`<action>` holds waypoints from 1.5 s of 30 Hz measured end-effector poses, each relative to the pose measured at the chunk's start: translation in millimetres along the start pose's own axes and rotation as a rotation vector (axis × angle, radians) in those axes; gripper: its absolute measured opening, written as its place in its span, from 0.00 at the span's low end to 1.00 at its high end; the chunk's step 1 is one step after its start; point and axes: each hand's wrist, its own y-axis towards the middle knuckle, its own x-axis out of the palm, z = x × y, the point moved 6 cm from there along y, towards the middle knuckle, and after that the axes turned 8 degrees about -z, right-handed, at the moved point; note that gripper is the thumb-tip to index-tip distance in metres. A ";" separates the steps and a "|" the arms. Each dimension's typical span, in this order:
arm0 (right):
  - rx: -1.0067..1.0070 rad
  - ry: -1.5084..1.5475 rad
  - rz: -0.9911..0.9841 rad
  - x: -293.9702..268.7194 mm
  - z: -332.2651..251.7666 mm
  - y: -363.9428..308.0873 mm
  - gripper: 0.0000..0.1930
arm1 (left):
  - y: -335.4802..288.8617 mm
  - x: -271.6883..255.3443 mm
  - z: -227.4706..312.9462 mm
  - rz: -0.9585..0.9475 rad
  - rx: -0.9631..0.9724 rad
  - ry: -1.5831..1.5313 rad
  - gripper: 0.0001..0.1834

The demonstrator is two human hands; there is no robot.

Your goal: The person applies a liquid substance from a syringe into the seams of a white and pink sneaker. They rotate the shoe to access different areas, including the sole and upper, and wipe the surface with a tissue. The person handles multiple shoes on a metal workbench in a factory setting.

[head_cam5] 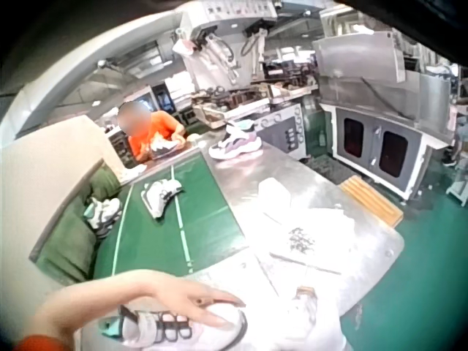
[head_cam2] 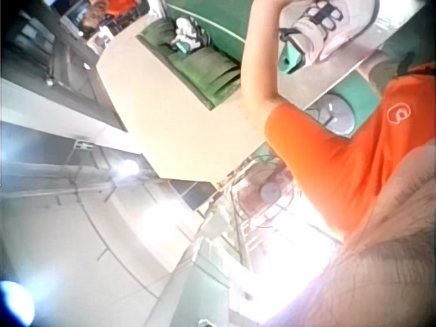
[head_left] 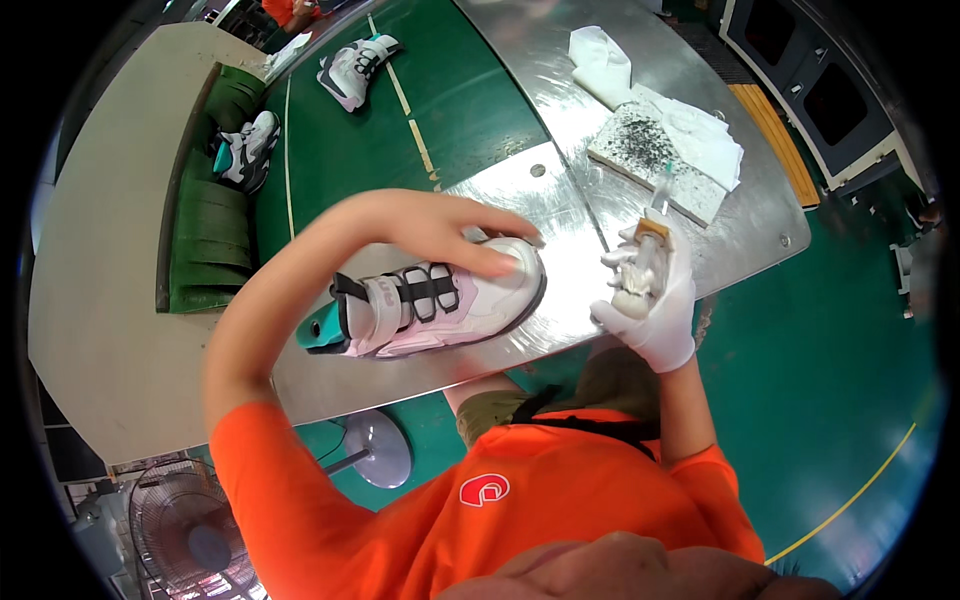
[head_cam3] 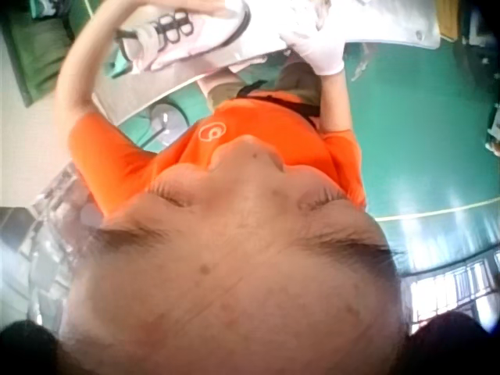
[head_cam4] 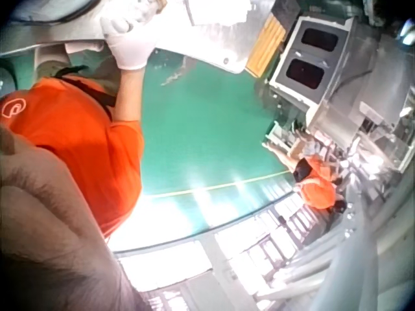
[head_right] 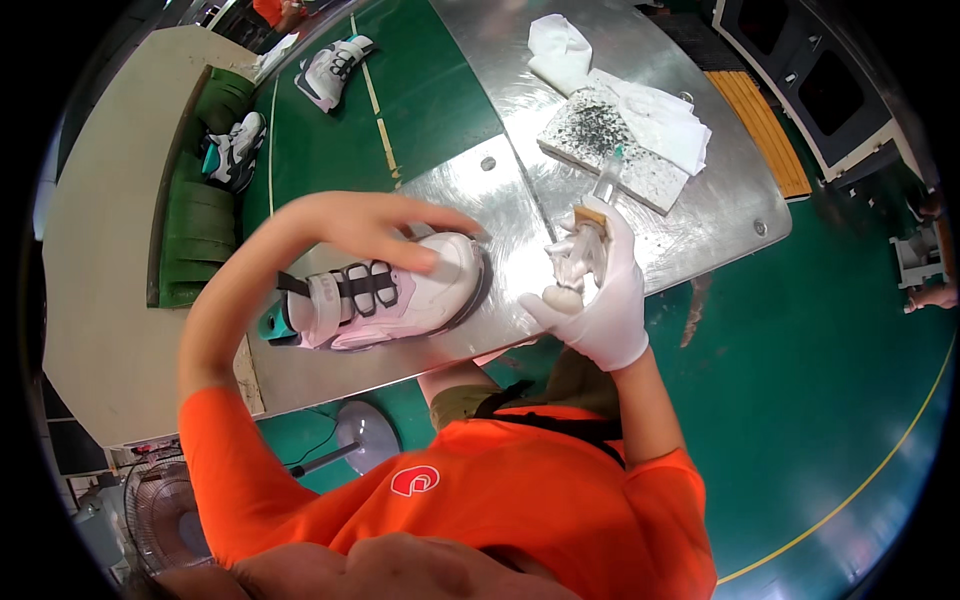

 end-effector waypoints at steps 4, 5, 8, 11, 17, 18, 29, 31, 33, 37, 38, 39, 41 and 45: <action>0.169 0.048 -0.112 -3.3 -10.2 2.0 0.49 | 14.6 9.4 2.3 0.026 -0.058 -0.031 0.30; 0.179 0.005 -0.158 -9.4 -16.9 1.1 0.50 | 3.6 7.2 13.5 0.138 -0.053 -0.049 0.26; 0.188 -0.039 -0.225 -22.5 -30.1 1.2 0.53 | -54.0 7.8 43.5 0.407 -0.046 -0.044 0.23; 0.198 -0.189 -0.261 -28.4 -45.3 11.0 0.50 | -133.6 17.6 60.1 0.819 0.245 -0.205 0.23; 0.382 -0.267 -0.281 -41.0 -44.9 23.8 0.37 | -180.0 53.6 54.2 1.277 0.609 -0.191 0.19; 0.374 -0.130 -0.355 -33.1 -53.7 25.0 0.37 | -172.5 57.0 50.2 1.271 0.475 -0.134 0.19; -0.088 0.788 -0.904 62.2 -175.2 32.1 0.70 | -150.0 40.7 56.1 1.236 0.528 -0.098 0.21; -0.097 0.830 -0.938 74.5 -180.4 32.6 0.70 | -150.2 39.5 53.1 1.228 0.527 -0.120 0.21; -0.066 0.829 -0.921 77.0 -178.5 33.8 0.69 | -150.5 39.7 50.1 1.227 0.532 -0.143 0.20; -0.048 0.824 -0.904 78.8 -174.6 34.7 0.65 | -148.9 39.1 47.8 1.220 0.568 -0.158 0.20; -0.073 0.813 -0.917 80.4 -175.7 34.8 0.62 | -148.9 38.8 48.1 1.217 0.576 -0.154 0.20; -0.099 0.802 -0.929 81.8 -176.8 34.9 0.59 | -149.4 38.6 48.6 1.221 0.564 -0.141 0.20; -0.151 0.780 -0.955 84.8 -178.8 35.2 0.54 | -150.2 38.7 48.7 1.229 0.540 -0.117 0.20; -0.003 0.811 -0.923 80.7 -165.8 39.7 0.45 | -149.3 38.8 46.2 1.244 0.581 -0.111 0.20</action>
